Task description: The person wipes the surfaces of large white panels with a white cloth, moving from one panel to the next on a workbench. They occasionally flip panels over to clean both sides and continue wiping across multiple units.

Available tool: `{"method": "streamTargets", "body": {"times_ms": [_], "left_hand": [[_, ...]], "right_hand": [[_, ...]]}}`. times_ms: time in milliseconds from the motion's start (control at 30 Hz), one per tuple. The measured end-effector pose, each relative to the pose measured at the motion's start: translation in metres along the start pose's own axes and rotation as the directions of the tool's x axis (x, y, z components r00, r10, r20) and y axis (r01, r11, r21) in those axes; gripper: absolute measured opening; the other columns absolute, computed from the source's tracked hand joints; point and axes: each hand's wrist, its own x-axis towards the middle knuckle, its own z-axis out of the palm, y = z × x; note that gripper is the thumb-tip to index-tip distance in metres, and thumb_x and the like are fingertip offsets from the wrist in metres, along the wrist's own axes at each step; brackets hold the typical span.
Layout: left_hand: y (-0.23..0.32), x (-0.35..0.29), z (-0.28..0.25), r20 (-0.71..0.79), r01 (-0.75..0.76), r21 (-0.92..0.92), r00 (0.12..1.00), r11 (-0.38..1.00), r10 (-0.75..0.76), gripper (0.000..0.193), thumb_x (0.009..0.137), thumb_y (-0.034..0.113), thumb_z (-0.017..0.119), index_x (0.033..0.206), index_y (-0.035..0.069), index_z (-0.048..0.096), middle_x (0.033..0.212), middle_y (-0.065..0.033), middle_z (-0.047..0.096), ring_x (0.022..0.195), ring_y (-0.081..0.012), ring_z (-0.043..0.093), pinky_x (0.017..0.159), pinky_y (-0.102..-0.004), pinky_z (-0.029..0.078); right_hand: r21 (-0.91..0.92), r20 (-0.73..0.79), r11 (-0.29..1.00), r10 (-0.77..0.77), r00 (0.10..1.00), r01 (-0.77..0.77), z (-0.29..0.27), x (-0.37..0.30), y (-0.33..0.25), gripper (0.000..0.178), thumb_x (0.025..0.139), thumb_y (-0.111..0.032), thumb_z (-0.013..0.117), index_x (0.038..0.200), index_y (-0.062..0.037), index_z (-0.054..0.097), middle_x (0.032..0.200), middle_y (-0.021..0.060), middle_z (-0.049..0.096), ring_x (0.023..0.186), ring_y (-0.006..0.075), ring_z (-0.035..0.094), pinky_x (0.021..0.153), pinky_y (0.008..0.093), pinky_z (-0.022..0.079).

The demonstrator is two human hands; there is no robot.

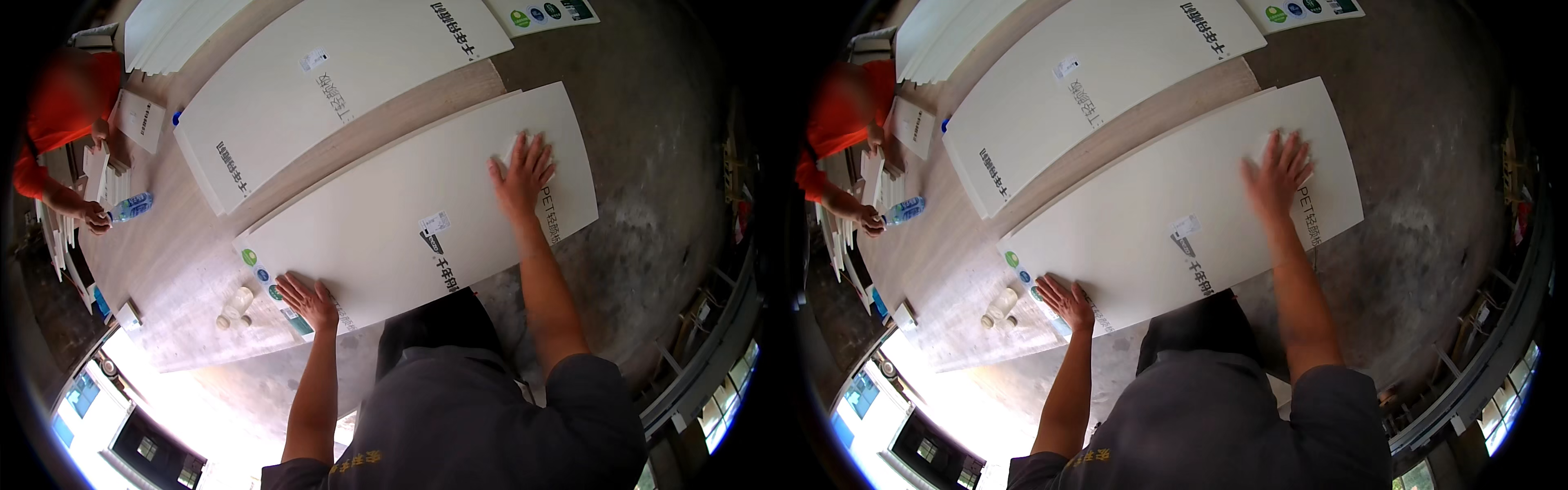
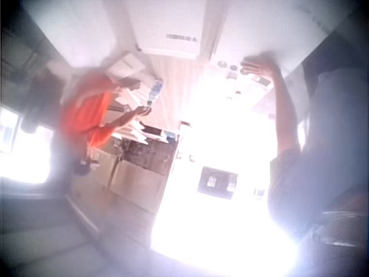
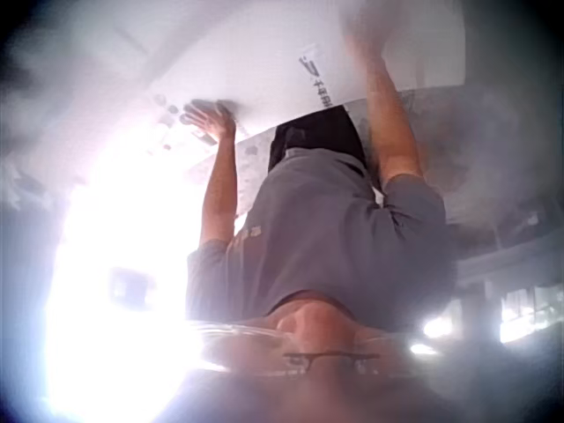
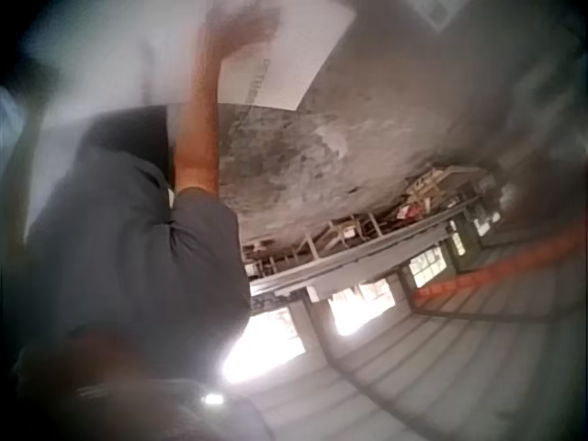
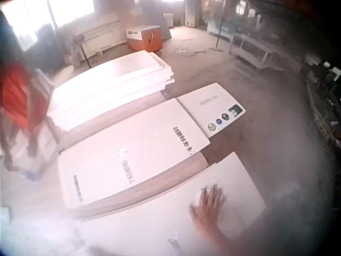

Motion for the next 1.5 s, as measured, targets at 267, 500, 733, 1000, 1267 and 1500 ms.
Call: {"method": "streamTargets", "body": {"times_ms": [267, 500, 733, 1000, 1267, 1500], "left_hand": [[0.002, -0.001, 0.011, -0.147, -0.032, 0.12, 0.988, 0.992, 0.049, 0.077, 0.105, 0.055, 0.03, 0.16, 0.002, 0.016, 0.166, -0.0223, 0.014, 0.153, -0.0433, 0.013, 0.122, -0.0537, 0.015], [0.005, 0.007, 0.013, -0.162, -0.057, 0.107, 0.984, 0.993, 0.074, 0.08, 0.104, 0.059, 0.028, 0.16, 0.003, 0.017, 0.166, -0.0223, 0.015, 0.153, -0.0431, 0.014, 0.123, -0.0543, 0.015], [-0.002, 0.0, 0.016, -0.141, -0.029, 0.121, 0.989, 0.992, 0.047, 0.084, 0.103, 0.063, 0.021, 0.16, 0.001, 0.015, 0.167, -0.0224, 0.012, 0.153, -0.0423, 0.012, 0.123, -0.0545, 0.012], [-0.002, 0.003, 0.015, -0.134, -0.056, 0.172, 0.988, 0.984, 0.08, 0.081, 0.105, 0.059, 0.019, 0.159, -0.001, 0.015, 0.166, -0.025, 0.012, 0.153, -0.0432, 0.011, 0.123, -0.054, 0.012], [-0.013, 0.003, 0.021, -0.142, -0.092, 0.167, 0.983, 0.982, 0.116, 0.083, 0.104, 0.06, 0.018, 0.159, -0.003, 0.014, 0.166, -0.0248, 0.012, 0.153, -0.0429, 0.011, 0.124, -0.0531, 0.011], [-0.012, 0.007, 0.025, -0.132, -0.058, 0.175, 0.988, 0.983, 0.082, 0.082, 0.105, 0.059, 0.019, 0.16, -0.001, 0.012, 0.167, -0.0218, 0.01, 0.155, -0.0388, 0.009, 0.124, -0.0511, 0.011]], "right_hand": [[0.232, 0.273, 0.879, -0.471, 0.839, 0.418, 0.002, -0.012, -0.165, 0.083, 0.098, -0.058, 0.048, 0.158, -0.0049, 0.025, 0.167, 0.0167, 0.017, 0.155, 0.0367, 0.009, 0.123, 0.0586, 0.005], [-0.003, 0.017, 1.0, -0.003, 1.0, 0.003, 0.01, 0.097, -0.047, 0.084, 0.099, -0.055, 0.05, 0.154, 0.0039, 0.027, 0.164, 0.023, 0.02, 0.154, 0.0397, 0.013, 0.123, 0.0559, 0.008], [0.083, 0.126, 0.981, -0.184, 0.975, 0.175, 0.002, 0.099, -0.057, 0.091, 0.097, -0.06, 0.051, 0.156, 0.0043, 0.024, 0.166, 0.0198, 0.017, 0.155, 0.0347, 0.011, 0.125, 0.0502, 0.008], [0.036, 0.13, 0.998, -0.062, 0.99, 0.058, -0.001, 0.119, -0.009, 0.091, 0.099, -0.058, 0.048, 0.155, 0.009, 0.02, 0.166, 0.0246, 0.013, 0.155, 0.0354, 0.01, 0.125, 0.0477, 0.01], [0.018, -0.051, 0.978, 0.21, 0.976, -0.209, -0.009, 0.094, 0.102, 0.089, 0.099, -0.054, 0.049, 0.154, 0.0092, 0.021, 0.164, 0.026, 0.016, 0.154, 0.0386, 0.013, 0.125, 0.0482, 0.013], [0.099, -0.057, 0.897, 0.437, 0.898, -0.43, -0.018, -0.078, 0.195, 0.089, 0.097, -0.043, 0.057, 0.154, 0.0121, 0.015, 0.163, 0.0314, 0.011, 0.153, 0.0439, 0.009, 0.124, 0.0522, 0.011]]}}
